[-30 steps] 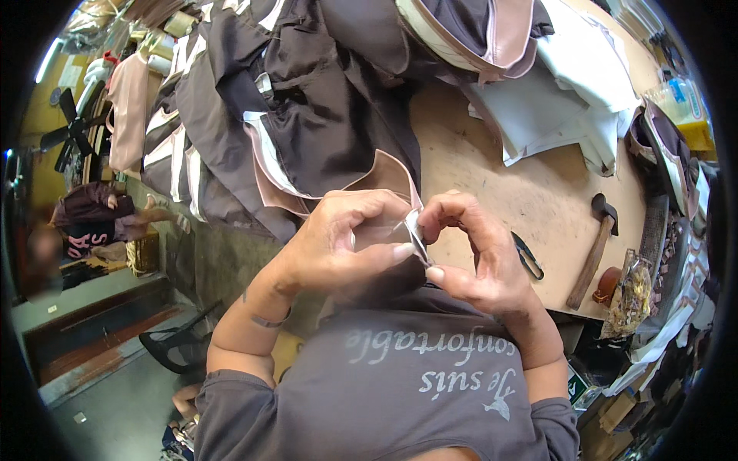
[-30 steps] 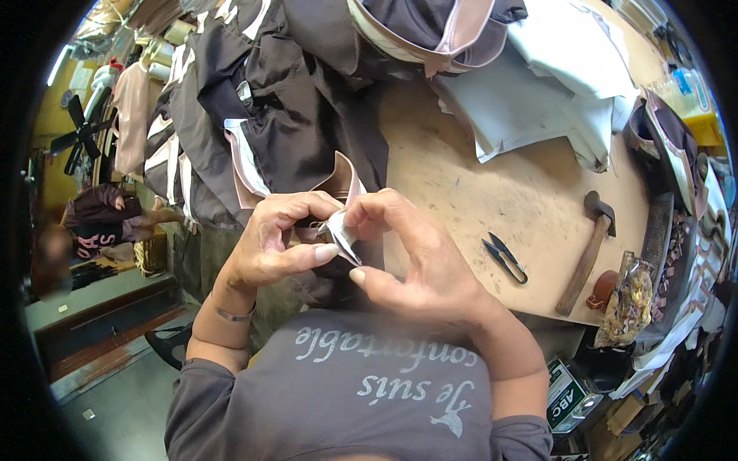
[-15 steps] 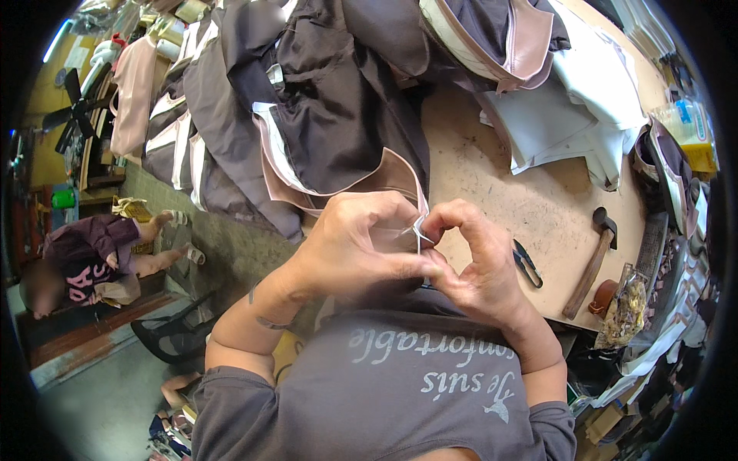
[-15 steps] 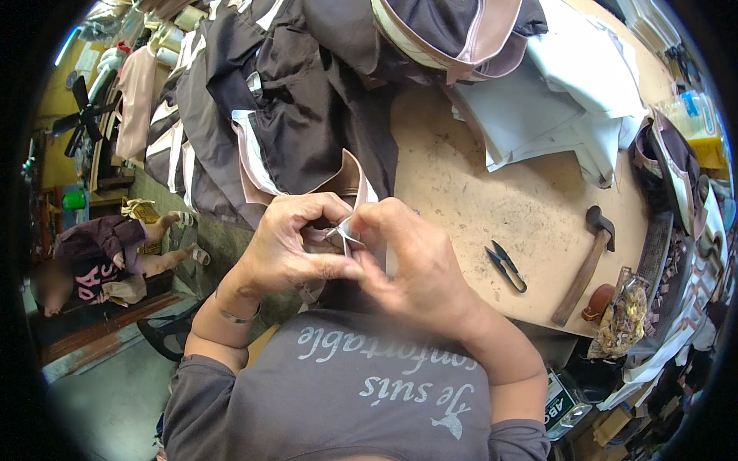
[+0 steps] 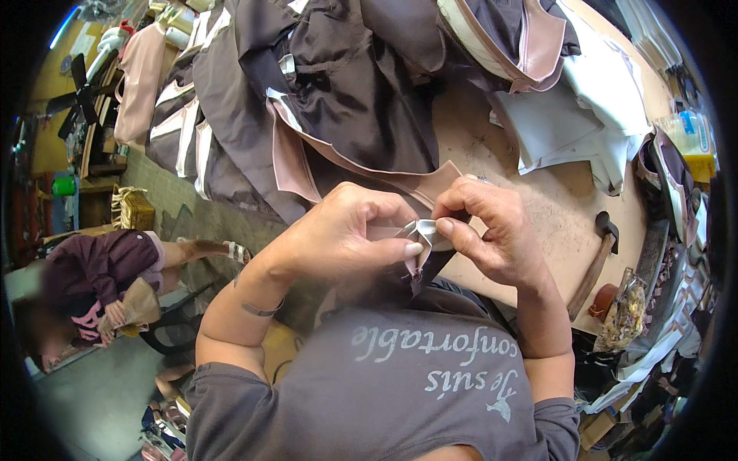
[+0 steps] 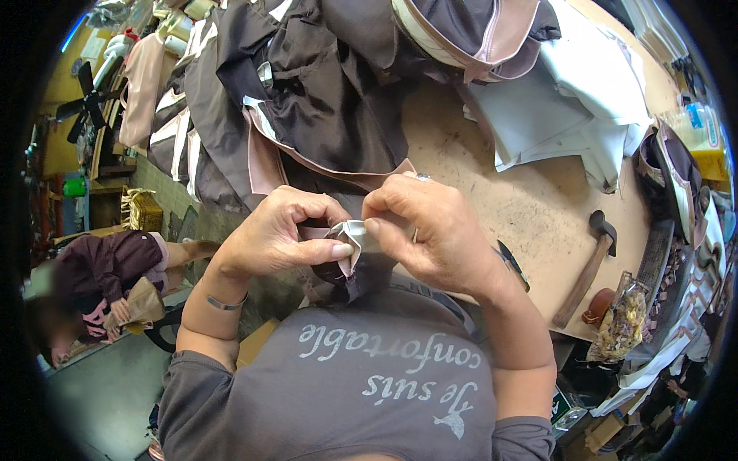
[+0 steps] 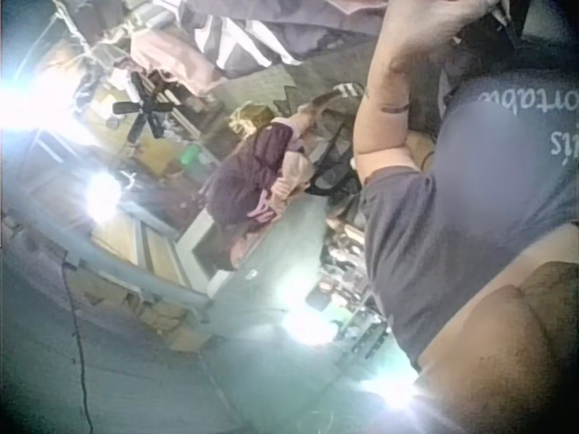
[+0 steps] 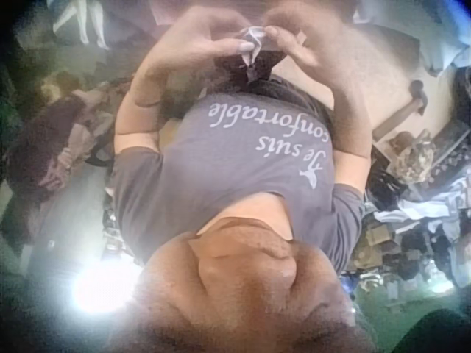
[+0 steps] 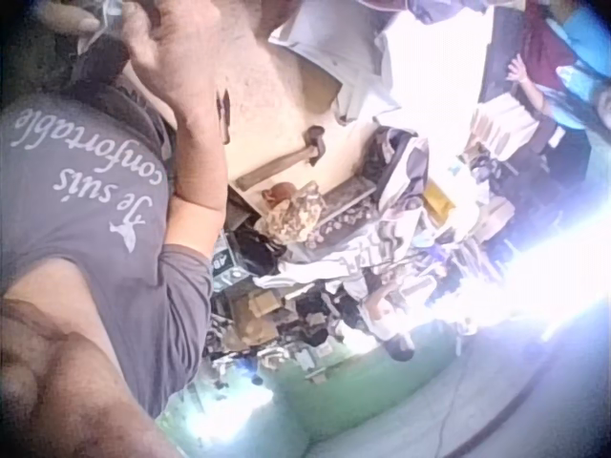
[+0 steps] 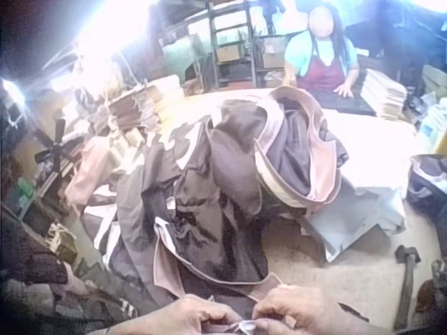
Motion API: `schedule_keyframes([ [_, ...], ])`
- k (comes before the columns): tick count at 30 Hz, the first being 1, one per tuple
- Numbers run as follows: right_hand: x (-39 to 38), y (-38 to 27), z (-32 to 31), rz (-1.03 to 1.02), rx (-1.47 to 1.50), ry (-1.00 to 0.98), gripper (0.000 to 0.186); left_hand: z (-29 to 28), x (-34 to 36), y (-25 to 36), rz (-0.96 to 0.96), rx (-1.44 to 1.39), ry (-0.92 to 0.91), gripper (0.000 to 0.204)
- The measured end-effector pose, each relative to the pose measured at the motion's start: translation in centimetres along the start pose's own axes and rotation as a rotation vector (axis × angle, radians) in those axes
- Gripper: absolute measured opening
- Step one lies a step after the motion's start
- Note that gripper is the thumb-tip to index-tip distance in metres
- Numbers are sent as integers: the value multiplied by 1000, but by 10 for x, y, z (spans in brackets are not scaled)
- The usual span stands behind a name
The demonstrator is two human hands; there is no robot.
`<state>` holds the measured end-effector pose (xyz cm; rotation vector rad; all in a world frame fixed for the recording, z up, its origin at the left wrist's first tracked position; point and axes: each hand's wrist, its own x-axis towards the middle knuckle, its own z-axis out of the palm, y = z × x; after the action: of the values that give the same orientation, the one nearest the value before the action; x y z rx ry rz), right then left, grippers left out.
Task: The person sews a zipper onto a brown fabric bag using a needle and thread. They repeatedly pull the thread through the fabric, secure the stitching, and use a hammer to tap the zipper area. The person also uses scissors to cut the thread and adjusts the bag's position on the table.
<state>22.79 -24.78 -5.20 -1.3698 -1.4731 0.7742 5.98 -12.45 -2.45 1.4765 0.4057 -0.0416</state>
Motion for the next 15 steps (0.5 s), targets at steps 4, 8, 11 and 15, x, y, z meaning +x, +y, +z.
schedule_keyframes([
  [4, -4, -7, 11, 12, -66, 64, 27, -4, 0, 5, 8, 319, -2, 14],
  [8, -6, -6, 16, 81, -65, 62, 24, -2, 0, -1, -54, 32, -23, 13],
  [11, -5, -9, 14, 68, -54, 43, 24, -1, -1, -4, -69, -122, -45, 13],
  [15, -3, -10, 13, 79, -27, 52, 24, 0, -2, -4, 43, 24, -17, 13],
])
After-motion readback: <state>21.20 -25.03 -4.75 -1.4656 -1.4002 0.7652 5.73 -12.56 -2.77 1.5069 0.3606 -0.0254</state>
